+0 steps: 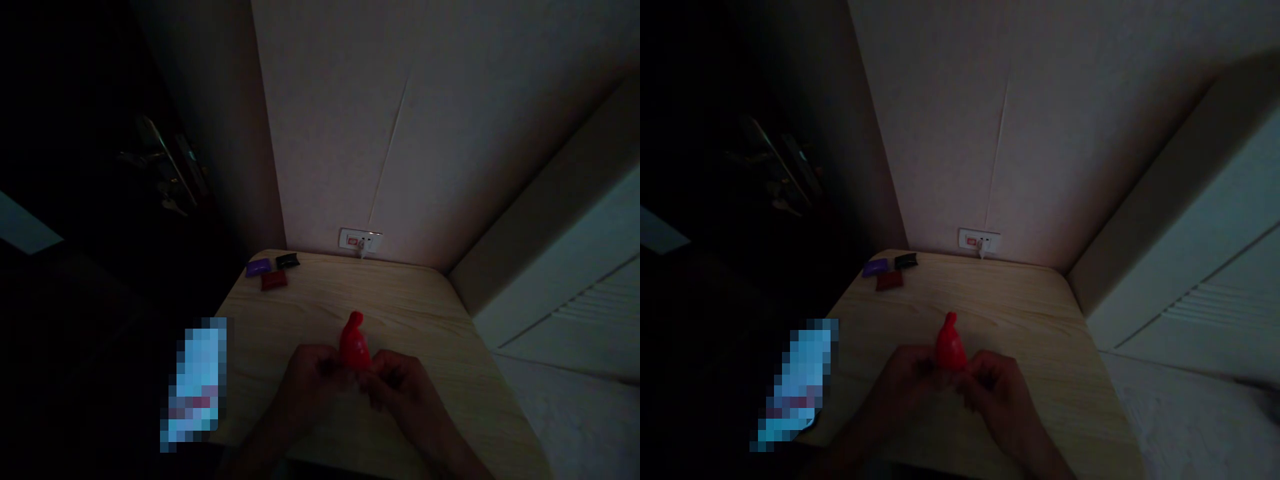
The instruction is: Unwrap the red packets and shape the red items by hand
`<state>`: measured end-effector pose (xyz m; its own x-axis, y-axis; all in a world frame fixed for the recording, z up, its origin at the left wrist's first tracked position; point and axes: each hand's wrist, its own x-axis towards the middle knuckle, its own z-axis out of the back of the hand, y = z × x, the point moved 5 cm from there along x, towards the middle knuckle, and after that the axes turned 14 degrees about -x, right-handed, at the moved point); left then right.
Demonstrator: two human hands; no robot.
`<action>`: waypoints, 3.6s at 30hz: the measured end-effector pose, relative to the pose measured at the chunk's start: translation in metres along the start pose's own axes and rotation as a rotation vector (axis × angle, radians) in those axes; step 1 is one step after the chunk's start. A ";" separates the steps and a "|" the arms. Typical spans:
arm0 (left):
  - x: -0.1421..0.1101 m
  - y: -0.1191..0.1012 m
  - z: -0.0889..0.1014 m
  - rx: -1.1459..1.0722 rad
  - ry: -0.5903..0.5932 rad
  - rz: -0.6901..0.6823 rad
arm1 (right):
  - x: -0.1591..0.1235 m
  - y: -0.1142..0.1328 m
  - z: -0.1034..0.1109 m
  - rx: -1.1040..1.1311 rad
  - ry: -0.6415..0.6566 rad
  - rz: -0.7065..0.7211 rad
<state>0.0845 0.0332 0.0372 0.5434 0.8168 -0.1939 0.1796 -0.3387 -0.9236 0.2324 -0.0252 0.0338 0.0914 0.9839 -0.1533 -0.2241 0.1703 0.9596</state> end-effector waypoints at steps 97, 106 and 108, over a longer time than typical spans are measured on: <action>-0.004 -0.026 0.025 0.118 -0.311 -0.148 | 0.002 0.008 -0.006 0.277 0.050 -0.012; -0.009 -0.033 0.011 0.293 0.018 -0.096 | 0.005 -0.005 0.012 0.218 -0.054 -0.031; -0.009 -0.032 0.011 0.245 0.097 -0.063 | 0.007 -0.009 0.016 0.220 -0.068 -0.033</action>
<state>0.0652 0.0419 0.0650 0.6157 0.7801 -0.1114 0.0188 -0.1559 -0.9876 0.2503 -0.0212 0.0277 0.1617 0.9709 -0.1767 -0.0035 0.1796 0.9837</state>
